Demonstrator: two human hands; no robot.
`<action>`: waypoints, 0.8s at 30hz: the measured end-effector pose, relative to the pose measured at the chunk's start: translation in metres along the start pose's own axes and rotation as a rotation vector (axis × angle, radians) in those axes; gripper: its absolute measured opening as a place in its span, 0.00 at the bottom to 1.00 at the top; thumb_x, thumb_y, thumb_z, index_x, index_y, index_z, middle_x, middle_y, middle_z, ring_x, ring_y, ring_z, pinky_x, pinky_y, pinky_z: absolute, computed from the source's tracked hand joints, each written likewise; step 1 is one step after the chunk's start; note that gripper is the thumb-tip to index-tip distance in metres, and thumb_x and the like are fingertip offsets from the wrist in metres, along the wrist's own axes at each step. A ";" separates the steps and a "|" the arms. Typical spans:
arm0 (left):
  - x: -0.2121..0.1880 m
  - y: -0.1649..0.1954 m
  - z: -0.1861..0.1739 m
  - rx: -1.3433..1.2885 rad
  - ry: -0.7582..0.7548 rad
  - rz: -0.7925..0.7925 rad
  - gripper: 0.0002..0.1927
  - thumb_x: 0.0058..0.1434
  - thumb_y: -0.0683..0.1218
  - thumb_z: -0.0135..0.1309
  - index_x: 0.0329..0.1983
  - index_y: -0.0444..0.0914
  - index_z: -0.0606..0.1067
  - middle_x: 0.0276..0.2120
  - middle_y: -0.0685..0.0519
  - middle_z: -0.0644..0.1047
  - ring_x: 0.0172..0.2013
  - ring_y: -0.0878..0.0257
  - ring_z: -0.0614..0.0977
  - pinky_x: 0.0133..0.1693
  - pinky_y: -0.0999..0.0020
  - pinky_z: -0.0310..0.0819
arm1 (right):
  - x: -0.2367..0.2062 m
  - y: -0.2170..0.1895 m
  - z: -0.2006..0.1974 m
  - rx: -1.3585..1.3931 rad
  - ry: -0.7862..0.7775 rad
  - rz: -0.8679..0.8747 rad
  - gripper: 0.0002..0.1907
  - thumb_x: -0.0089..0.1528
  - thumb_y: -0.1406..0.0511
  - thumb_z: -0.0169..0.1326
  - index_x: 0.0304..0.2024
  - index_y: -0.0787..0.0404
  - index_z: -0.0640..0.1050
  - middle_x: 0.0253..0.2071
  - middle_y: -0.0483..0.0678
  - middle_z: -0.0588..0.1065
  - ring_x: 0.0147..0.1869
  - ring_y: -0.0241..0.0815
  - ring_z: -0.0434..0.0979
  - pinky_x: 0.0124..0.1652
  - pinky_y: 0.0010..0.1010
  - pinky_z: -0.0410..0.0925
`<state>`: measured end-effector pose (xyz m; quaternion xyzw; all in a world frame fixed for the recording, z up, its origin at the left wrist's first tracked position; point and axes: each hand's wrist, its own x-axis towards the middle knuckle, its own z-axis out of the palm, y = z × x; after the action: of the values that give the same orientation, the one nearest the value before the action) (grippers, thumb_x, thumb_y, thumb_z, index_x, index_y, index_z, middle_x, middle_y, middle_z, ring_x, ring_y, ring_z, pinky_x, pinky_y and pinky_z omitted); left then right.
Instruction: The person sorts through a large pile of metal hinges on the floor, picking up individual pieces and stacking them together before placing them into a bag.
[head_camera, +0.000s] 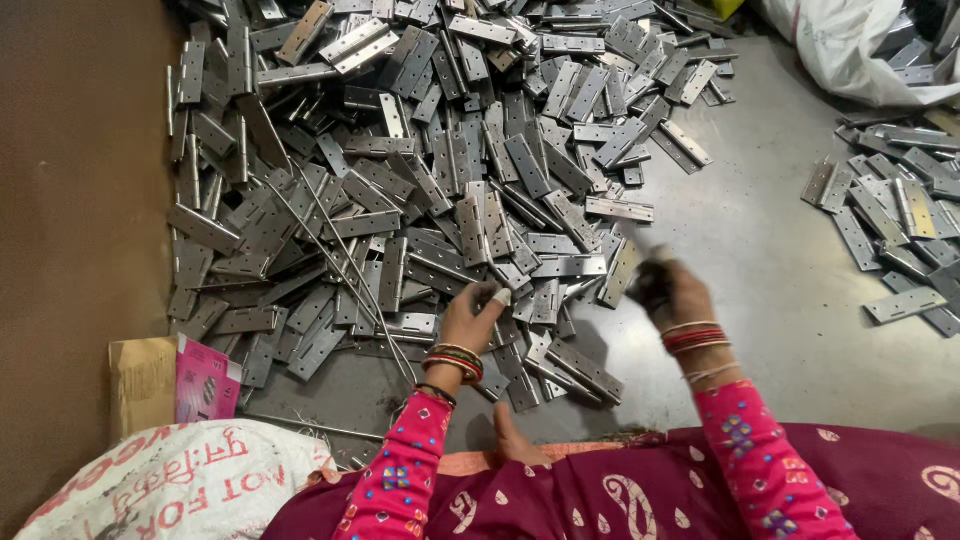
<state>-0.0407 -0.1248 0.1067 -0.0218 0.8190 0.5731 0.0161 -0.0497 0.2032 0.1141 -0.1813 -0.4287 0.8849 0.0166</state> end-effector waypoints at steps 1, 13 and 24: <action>-0.001 0.002 -0.003 0.047 -0.033 -0.010 0.25 0.58 0.58 0.60 0.51 0.35 0.79 0.42 0.45 0.84 0.43 0.55 0.86 0.46 0.62 0.78 | 0.004 -0.024 -0.017 0.097 -0.010 -0.207 0.14 0.74 0.59 0.49 0.47 0.64 0.75 0.40 0.52 0.77 0.41 0.44 0.79 0.44 0.39 0.74; -0.030 0.010 0.013 0.660 -0.363 0.214 0.23 0.58 0.51 0.63 0.55 0.39 0.75 0.47 0.44 0.80 0.50 0.45 0.80 0.51 0.52 0.74 | 0.026 0.014 -0.058 -2.161 0.155 -0.142 0.19 0.56 0.56 0.64 0.48 0.55 0.81 0.54 0.54 0.77 0.60 0.58 0.75 0.54 0.47 0.72; -0.079 -0.006 0.117 1.044 -0.539 0.761 0.29 0.46 0.41 0.62 0.54 0.39 0.72 0.55 0.49 0.74 0.63 0.51 0.70 0.64 0.51 0.62 | 0.017 0.020 -0.040 -2.140 0.175 -0.151 0.17 0.60 0.57 0.54 0.49 0.57 0.79 0.51 0.53 0.77 0.57 0.55 0.77 0.50 0.51 0.72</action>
<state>0.0383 -0.0152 0.0654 0.4201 0.9054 0.0560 0.0254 -0.0495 0.2240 0.0712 -0.1375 -0.9879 0.0311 -0.0653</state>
